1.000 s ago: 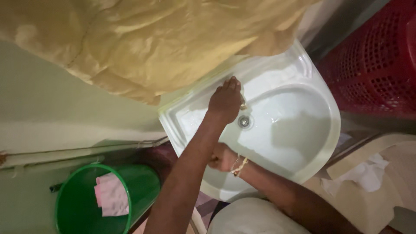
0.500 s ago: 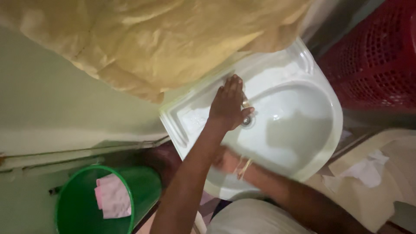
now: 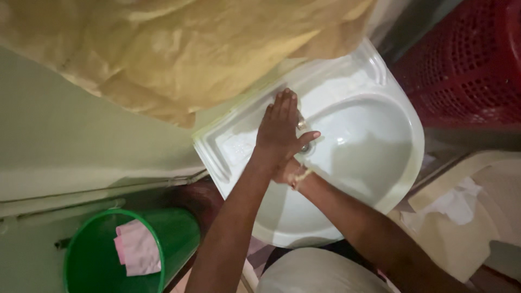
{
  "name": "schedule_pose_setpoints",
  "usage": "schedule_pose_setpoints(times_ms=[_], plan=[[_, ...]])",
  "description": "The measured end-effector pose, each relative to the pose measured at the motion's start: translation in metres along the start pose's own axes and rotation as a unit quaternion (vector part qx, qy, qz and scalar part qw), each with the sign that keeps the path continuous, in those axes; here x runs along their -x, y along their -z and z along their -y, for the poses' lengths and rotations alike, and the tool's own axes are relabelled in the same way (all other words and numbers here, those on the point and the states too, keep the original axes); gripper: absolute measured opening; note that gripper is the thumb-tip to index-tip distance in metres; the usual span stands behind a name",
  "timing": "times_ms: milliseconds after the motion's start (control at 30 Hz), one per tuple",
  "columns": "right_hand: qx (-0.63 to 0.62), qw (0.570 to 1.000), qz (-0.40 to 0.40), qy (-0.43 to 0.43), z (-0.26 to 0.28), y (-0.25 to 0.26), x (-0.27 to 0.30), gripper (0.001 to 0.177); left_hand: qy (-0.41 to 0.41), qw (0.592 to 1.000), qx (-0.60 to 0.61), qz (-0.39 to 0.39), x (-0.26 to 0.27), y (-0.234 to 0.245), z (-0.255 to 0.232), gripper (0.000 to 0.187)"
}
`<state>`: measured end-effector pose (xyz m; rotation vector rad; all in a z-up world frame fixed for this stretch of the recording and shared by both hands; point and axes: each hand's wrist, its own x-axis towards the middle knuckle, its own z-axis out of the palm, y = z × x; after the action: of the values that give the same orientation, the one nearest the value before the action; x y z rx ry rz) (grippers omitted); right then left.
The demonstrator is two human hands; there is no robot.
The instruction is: The person scrubs a bathroom sink using a blue brush, wiping the interior surfaces and the faucet area by hand.
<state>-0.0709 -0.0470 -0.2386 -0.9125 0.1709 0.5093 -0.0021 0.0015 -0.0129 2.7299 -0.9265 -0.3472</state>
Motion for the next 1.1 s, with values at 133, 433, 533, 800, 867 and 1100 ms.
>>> schedule_pose_setpoints(times_ms=[133,433,533,800,867,1100], plan=[[0.312,0.948,0.008,0.066,-0.048,-0.052,0.018,0.022,0.001,1.0,-0.009,-0.003,-0.001,0.0,-0.002,0.119],[0.724,0.688,0.021,0.039,-0.033,0.027,0.05,0.024,-0.016,0.999,0.03,-0.014,0.001,0.004,0.001,0.116],[0.786,0.614,-0.07,0.015,0.025,0.098,0.062,0.024,0.006,0.999,0.033,-0.011,0.002,0.01,-0.004,0.114],[0.801,0.58,-0.14,0.038,0.057,0.116,0.042,0.025,0.006,1.0,0.024,-0.004,-0.002,0.009,-0.011,0.111],[0.79,0.606,-0.068,0.064,0.005,0.088,0.034,0.026,0.024,0.999,0.044,0.004,0.0,0.009,-0.009,0.112],[0.837,0.506,-0.188,0.087,0.075,0.201,0.099,0.031,0.052,0.998,0.01,-0.016,-0.006,0.003,-0.015,0.113]])
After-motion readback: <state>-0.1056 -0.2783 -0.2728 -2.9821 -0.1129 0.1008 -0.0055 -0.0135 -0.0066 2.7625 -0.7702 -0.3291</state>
